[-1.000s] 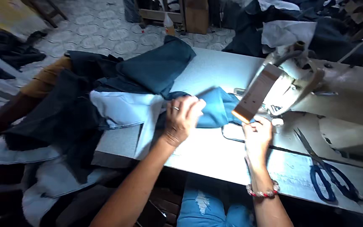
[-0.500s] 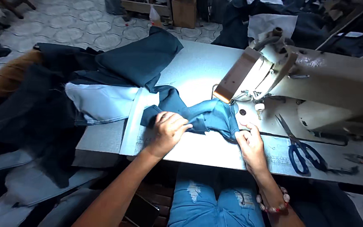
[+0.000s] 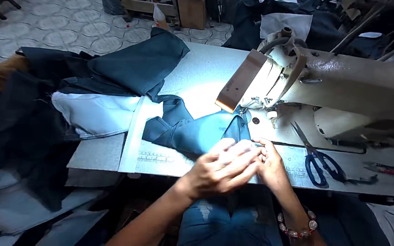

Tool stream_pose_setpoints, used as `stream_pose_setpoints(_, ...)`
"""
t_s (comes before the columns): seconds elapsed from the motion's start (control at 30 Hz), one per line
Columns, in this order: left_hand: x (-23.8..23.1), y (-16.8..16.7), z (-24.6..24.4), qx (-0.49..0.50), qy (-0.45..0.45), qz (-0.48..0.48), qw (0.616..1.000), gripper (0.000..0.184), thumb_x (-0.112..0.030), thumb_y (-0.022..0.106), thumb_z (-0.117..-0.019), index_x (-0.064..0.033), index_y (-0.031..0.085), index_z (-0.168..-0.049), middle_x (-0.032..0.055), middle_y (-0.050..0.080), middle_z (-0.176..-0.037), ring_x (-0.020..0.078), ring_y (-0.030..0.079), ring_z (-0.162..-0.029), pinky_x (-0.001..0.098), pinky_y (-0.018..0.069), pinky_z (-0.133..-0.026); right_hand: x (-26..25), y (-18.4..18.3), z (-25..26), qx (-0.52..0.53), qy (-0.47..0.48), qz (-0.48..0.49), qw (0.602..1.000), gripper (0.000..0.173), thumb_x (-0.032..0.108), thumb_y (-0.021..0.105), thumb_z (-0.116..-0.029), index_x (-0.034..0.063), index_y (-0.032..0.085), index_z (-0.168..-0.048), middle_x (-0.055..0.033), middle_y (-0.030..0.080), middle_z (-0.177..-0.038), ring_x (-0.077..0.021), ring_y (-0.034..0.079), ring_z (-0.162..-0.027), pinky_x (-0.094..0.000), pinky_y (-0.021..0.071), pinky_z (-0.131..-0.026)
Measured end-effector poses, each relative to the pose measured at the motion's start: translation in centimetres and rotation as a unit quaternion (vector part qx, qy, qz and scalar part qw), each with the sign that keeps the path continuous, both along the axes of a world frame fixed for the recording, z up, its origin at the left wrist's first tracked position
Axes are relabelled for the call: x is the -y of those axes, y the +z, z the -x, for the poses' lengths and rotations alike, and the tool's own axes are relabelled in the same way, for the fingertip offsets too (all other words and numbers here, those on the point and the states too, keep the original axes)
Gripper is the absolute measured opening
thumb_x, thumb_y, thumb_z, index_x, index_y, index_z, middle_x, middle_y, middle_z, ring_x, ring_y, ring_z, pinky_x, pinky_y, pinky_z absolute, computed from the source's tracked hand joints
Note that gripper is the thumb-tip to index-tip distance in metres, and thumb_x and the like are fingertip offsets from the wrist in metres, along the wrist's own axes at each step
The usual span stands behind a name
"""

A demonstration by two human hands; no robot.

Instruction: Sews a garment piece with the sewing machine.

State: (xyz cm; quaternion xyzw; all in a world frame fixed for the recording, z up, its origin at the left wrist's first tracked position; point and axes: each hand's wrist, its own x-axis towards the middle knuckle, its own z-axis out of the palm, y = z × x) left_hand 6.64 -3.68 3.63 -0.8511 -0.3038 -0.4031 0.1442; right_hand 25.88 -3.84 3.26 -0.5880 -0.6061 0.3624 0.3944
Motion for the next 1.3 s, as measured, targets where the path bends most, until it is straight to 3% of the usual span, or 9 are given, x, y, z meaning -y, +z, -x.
stream_pose_setpoints(0.07, -2.3, -0.1, -2.6, -0.057, -0.072, 0.118, 0.989, 0.035, -0.008, 0.060, -0.0954, -0.0100, 0.066, -0.130, 0.0106, 0.068, -0.135, 0.0278, 0.059, -0.134, 0.0559, 0.0406, -0.113, 0.0, -0.4, 0.7, -0.125, -0.039, -0.011, 0.991, 0.036, -0.005, 0.060, -0.0898, -0.0132, 0.053, -0.124, -0.0036, 0.065, -0.084, 0.0019, 0.060, -0.065, -0.0147, 0.0525, -0.062)
stream_pose_setpoints(0.2, -7.7, -1.5, -2.5, -0.111, 0.015, 0.258, 0.960, 0.085, -0.039, 0.086, -0.0702, -0.0040, 0.057, -0.142, 0.0189, 0.065, -0.131, 0.0447, 0.048, -0.138, 0.0769, 0.0144, -0.115, -0.1, 1.3, 2.5, -0.438, -0.136, 0.165, 0.873, 0.018, -0.009, 0.044, -0.1015, 0.0030, 0.046, -0.115, -0.0006, 0.059, -0.071, -0.0027, 0.051, -0.044, -0.0163, 0.0475, -0.043)
stream_pose_setpoints(0.3, -9.5, -2.3, -2.0, -0.116, 0.023, 0.187, 0.975, 0.027, -0.019, 0.079, -0.0754, -0.0011, 0.071, -0.095, 0.0161, 0.067, -0.104, 0.0397, 0.061, -0.113, 0.0685, 0.0282, -0.111, 0.1, 1.3, 3.2, -0.502, -0.151, 0.200, 0.828, 0.014, -0.005, 0.040, -0.1042, 0.0050, 0.048, -0.108, 0.0000, 0.057, -0.067, -0.0024, 0.046, -0.041, -0.0162, 0.0443, -0.041)
stream_pose_setpoints(0.4, -10.1, -3.2, -1.0, -0.130, -0.058, 0.148, 0.979, 0.009, -0.013, 0.070, -0.0785, -0.0041, 0.069, -0.078, 0.0142, 0.072, -0.103, 0.0388, 0.061, -0.124, 0.0642, 0.0317, -0.113, 0.5, 0.5, 2.5, -0.392, -0.132, 0.138, 0.900, 0.016, -0.011, 0.048, -0.0978, 0.0002, 0.049, -0.109, -0.0008, 0.059, -0.070, -0.0013, 0.047, -0.041, -0.0143, 0.0434, -0.040)
stream_pose_setpoints(0.6, -8.3, -3.0, 0.1, -0.150, -0.039, 0.295, 0.943, 0.096, -0.085, 0.039, -0.0851, -0.0054, 0.067, -0.130, 0.0135, 0.067, -0.131, 0.0361, 0.057, -0.130, 0.0613, 0.0271, -0.118, -1.1, 0.6, -1.6, -0.004, -0.026, 0.097, 0.995, 0.019, 0.004, 0.062, -0.0956, -0.0049, 0.060, -0.112, -0.0035, 0.062, -0.083, -0.0008, 0.053, -0.051, -0.0164, 0.0468, -0.048)
stream_pose_setpoints(0.73, -7.5, -3.0, -0.4, -0.098, -0.030, 0.337, 0.936, 0.072, -0.062, 0.036, -0.1003, -0.0056, 0.066, -0.133, 0.0125, 0.063, -0.140, 0.0401, 0.049, -0.140, 0.0673, 0.0229, -0.117, -3.1, 0.0, -0.7, 0.176, -0.054, -0.064, 0.981, 0.032, 0.019, 0.068, -0.0947, -0.0037, 0.067, -0.116, -0.0156, 0.070, -0.094, -0.0238, 0.066, -0.078, -0.0421, 0.0537, -0.071)
stream_pose_setpoints(0.83, -7.3, -3.4, -0.9, -0.079, -0.022, 0.323, 0.943, 0.059, -0.050, 0.036, -0.1039, -0.0078, 0.069, -0.130, 0.0107, 0.065, -0.137, 0.0412, 0.051, -0.136, 0.0702, 0.0238, -0.115, -4.4, 0.2, 0.8, 0.209, -0.043, -0.002, 0.977, 0.047, 0.021, 0.071, -0.0945, -0.0035, 0.060, -0.132, -0.0167, 0.069, -0.087, -0.0326, 0.066, -0.081, -0.0527, 0.0530, -0.076)
stream_pose_setpoints(1.1, -8.2, -4.1, 0.1, -0.120, -0.046, 0.226, 0.966, 0.051, -0.032, 0.036, -0.0998, -0.0040, 0.075, -0.117, 0.0116, 0.070, -0.131, 0.0412, 0.052, -0.137, 0.0752, 0.0216, -0.113, -4.1, 0.2, 1.8, 0.261, -0.031, 0.025, 0.965, 0.049, 0.004, 0.062, -0.0906, -0.0009, 0.058, -0.139, -0.0236, 0.070, -0.086, -0.0417, 0.068, -0.080, -0.0584, 0.0522, -0.073)
stream_pose_setpoints(1.3, -8.2, -3.5, -0.8, -0.061, -0.018, 0.279, 0.958, 0.047, -0.030, 0.035, -0.1014, -0.0041, 0.074, -0.110, 0.0121, 0.072, -0.109, 0.0323, 0.064, -0.116, 0.0655, 0.0253, -0.115, -4.1, 0.1, 1.7, 0.208, -0.028, 0.021, 0.978, 0.039, 0.002, 0.059, -0.0928, -0.0028, 0.065, -0.131, -0.0188, 0.071, -0.086, -0.0281, 0.064, -0.071, -0.0475, 0.0522, -0.071)
